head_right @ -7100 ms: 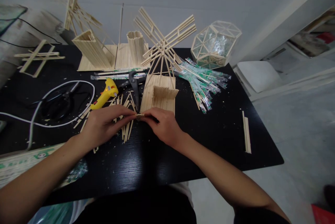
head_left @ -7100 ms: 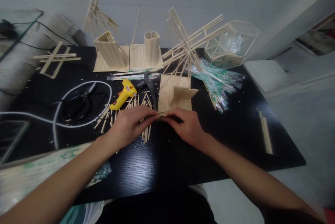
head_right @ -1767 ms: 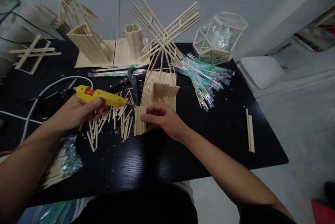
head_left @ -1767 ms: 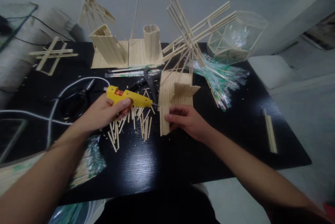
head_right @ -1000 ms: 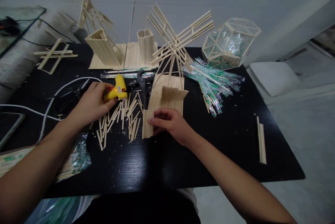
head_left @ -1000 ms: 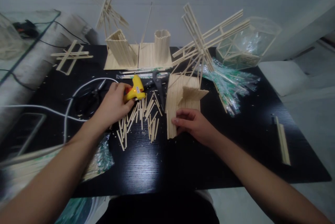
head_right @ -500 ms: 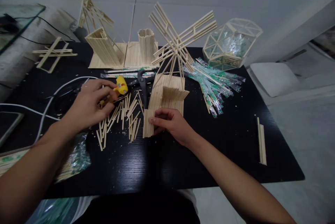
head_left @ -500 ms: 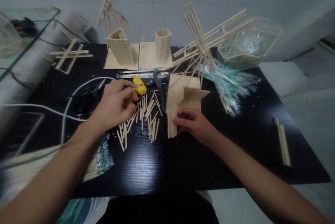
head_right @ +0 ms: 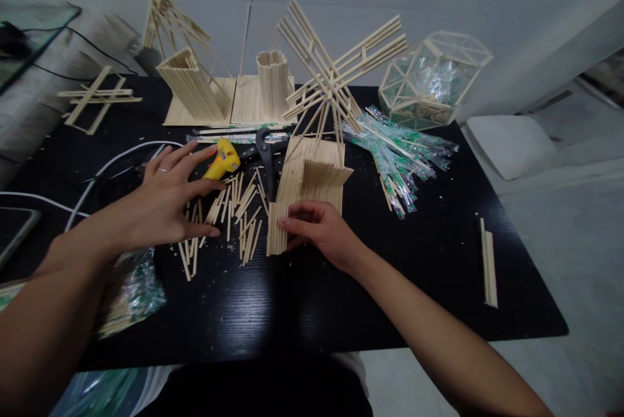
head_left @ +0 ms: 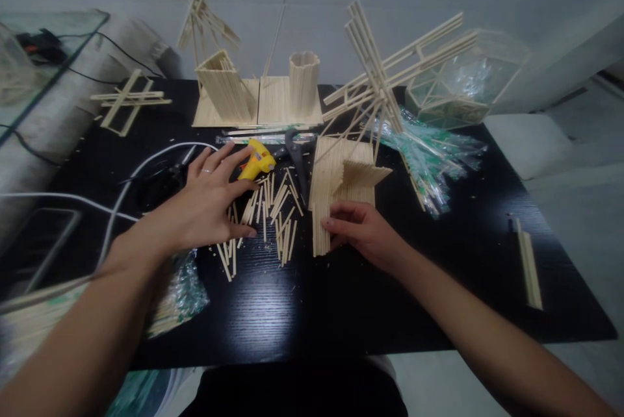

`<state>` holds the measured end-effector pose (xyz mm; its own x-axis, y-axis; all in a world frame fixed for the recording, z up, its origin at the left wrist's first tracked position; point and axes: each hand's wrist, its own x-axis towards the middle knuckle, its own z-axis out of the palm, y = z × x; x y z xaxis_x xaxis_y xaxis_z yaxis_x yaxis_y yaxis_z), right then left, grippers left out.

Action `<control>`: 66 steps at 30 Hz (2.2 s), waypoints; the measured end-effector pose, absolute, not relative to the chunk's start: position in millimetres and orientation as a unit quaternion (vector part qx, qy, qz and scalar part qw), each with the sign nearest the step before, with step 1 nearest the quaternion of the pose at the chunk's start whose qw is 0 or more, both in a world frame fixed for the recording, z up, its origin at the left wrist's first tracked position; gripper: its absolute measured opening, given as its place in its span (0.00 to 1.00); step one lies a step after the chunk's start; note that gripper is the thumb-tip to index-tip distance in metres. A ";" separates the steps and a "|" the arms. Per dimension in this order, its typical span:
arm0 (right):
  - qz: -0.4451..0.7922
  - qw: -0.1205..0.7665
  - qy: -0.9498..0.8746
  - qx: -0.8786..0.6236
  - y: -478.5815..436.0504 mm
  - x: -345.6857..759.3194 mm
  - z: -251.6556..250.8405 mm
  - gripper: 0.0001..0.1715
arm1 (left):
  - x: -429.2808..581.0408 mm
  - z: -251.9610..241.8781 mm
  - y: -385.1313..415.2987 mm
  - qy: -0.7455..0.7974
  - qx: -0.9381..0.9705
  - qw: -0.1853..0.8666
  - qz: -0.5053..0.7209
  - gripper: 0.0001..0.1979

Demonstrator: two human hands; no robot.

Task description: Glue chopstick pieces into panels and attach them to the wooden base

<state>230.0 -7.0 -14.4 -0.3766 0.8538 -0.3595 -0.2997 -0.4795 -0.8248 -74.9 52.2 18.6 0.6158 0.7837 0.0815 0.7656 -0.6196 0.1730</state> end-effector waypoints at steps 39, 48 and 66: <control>0.452 0.471 -0.556 -0.515 -19.4 223.6 -14.0 0.13 | 20.0 12.1 17.7 0.455 0.757 0.335 0.328 0.11; 0.462 0.469 -0.558 -0.506 -20.1 222.7 -15.3 0.11 | 20.3 11.7 18.7 0.451 0.765 0.325 0.324 0.11; 0.452 0.476 -0.566 -0.498 -19.4 222.6 -14.5 0.11 | 19.5 6.3 17.5 0.467 0.685 0.434 0.354 0.09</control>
<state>222.6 -19.4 -14.5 -0.0500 0.9948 0.0888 0.1331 0.0947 -0.9866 19.5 17.5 6.3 0.3134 0.9462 0.0800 0.3322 -0.1881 0.9243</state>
